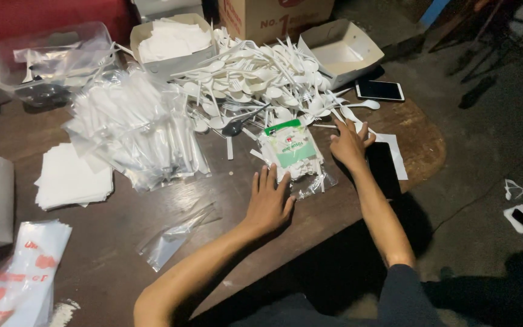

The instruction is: The person wraps individual plastic spoons and forks in white paper and places them into clear plastic bags.

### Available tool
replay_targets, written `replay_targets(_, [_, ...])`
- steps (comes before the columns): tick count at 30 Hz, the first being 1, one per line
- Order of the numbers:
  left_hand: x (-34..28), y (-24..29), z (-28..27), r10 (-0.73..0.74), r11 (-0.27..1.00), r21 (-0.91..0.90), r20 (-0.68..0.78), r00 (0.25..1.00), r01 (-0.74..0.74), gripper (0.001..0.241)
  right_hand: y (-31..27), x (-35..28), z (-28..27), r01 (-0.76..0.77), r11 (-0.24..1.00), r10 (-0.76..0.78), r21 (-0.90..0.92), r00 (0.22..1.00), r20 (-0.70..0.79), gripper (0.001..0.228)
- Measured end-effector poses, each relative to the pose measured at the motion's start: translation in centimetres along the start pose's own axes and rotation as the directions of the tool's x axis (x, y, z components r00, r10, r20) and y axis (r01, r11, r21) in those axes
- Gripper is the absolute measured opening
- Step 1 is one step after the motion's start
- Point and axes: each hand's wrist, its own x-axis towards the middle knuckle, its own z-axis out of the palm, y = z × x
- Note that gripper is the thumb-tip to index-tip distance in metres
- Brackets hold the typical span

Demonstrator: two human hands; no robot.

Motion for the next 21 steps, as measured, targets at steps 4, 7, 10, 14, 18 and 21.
replay_targets(4, [-0.5,0.2,0.2,-0.007,1.000,0.000,-0.003,1.000,0.007,0.062,1.8,1.1,2.2,0.002,1.000,-0.001,0.028,0.999,-0.041,0.025])
replay_targets(7, [-0.5,0.1,0.5,-0.002,1.000,0.021,-0.024,1.000,0.002,0.062,2.0,1.1,2.8,0.029,0.999,-0.032,-0.025,0.994,-0.106,0.011])
replay_targets(10, [-0.5,-0.2,0.8,0.001,1.000,0.026,-0.044,0.999,0.000,0.062,1.2,0.0,2.2,0.032,0.999,-0.031,0.001,0.989,-0.143,0.006])
replay_targets(14, [-0.6,-0.8,1.1,0.027,0.996,-0.084,-0.112,0.993,-0.036,0.067,0.5,-1.2,1.4,0.232,0.959,-0.147,0.165,0.899,-0.414,0.007])
replay_targets(18, [-0.6,-2.6,1.6,0.051,0.973,-0.204,-0.280,0.959,-0.111,0.052,-2.2,-2.7,0.4,0.415,0.867,-0.234,0.277,0.828,-0.509,0.008])
replay_targets(21, [-0.2,-5.9,3.3,0.075,0.941,-0.279,-0.380,0.922,-0.192,0.027,-4.0,-2.2,1.4,0.556,0.713,-0.343,0.426,0.808,-0.479,0.015])
